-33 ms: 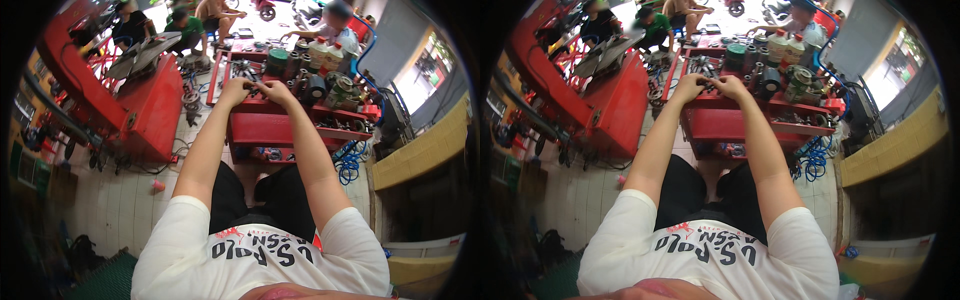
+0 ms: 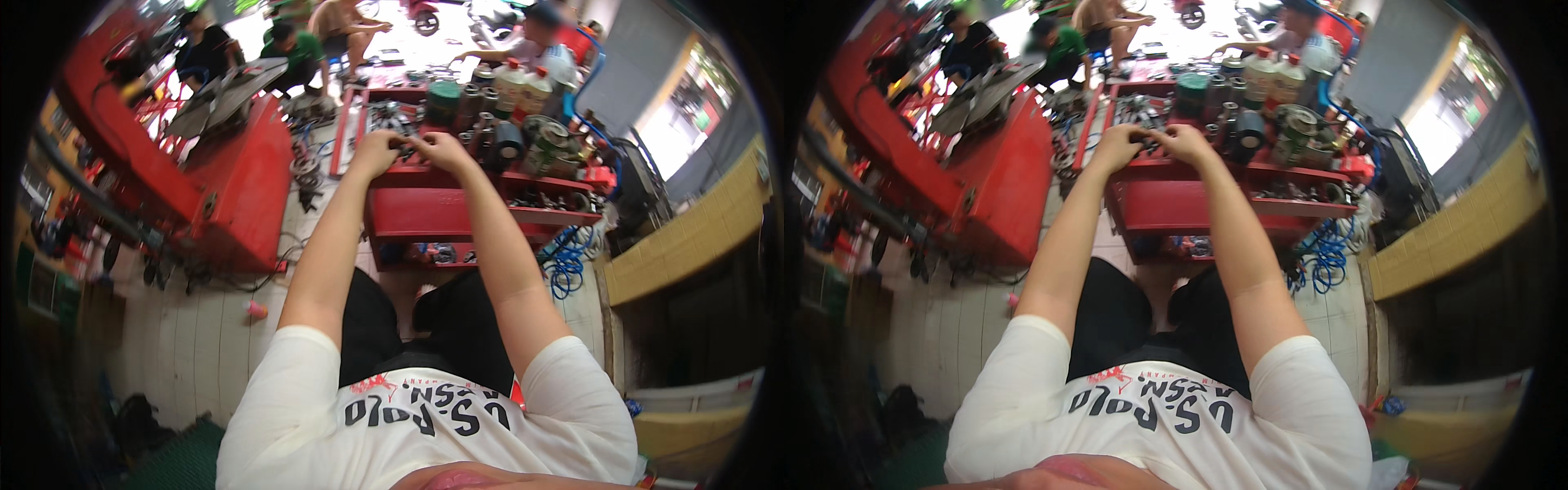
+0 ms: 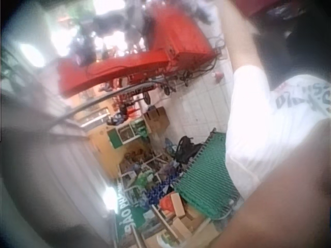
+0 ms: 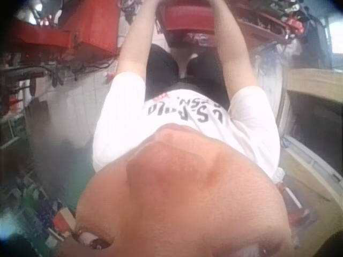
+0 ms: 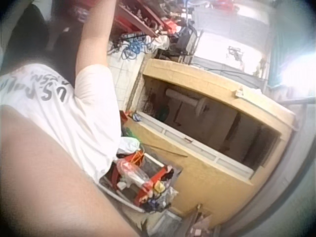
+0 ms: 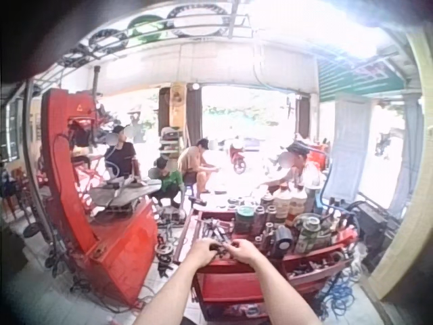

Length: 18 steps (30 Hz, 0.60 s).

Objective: The person sits at a red tool cart and uses a wrench to tighten or loosen bolts on a small mechanical assembly. They repeatedly adjust the wrench and reposition the part while other people work in the background.

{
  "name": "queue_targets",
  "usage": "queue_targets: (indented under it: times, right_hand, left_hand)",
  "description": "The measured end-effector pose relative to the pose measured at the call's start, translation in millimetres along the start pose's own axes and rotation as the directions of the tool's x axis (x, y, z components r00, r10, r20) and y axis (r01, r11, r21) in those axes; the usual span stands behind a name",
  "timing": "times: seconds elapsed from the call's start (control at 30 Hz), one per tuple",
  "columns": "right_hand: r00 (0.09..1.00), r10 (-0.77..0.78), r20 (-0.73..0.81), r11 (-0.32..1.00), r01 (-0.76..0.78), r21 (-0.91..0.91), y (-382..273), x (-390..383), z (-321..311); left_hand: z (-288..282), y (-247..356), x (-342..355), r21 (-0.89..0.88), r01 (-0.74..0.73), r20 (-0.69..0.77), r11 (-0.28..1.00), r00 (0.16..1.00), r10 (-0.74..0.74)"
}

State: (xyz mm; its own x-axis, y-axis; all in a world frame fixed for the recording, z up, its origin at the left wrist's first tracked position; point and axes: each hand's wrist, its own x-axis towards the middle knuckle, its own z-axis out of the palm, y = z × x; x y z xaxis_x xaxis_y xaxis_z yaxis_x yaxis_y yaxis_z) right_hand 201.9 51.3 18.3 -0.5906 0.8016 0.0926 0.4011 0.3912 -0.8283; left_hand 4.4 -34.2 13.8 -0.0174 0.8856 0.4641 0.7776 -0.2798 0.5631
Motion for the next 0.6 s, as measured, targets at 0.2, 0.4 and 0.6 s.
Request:
queue_targets:
  times: [0.2, 0.4, 0.6]
  right_hand:
    - [0.996, -0.08, -0.034, 0.994, 0.083, 0.072, -1.3, 3.8, 11.6]
    - [0.995, -0.055, -0.086, 0.991, 0.044, -0.13, -8.5, -6.2, 8.0]
    - [0.993, -0.092, -0.071, 0.99, 0.084, -0.109, -2.7, -3.3, 6.1]
  left_hand:
    - [-4.5, -22.9, -1.6, -0.203, 0.091, 0.064, 0.975, 0.995, -0.08]
    - [-3.2, -7.5, -1.3, -0.109, 0.115, 0.054, 0.987, 0.993, -0.109]
    - [-2.0, -9.6, 0.2, -0.122, 0.117, 0.068, 0.986, 0.992, -0.109]
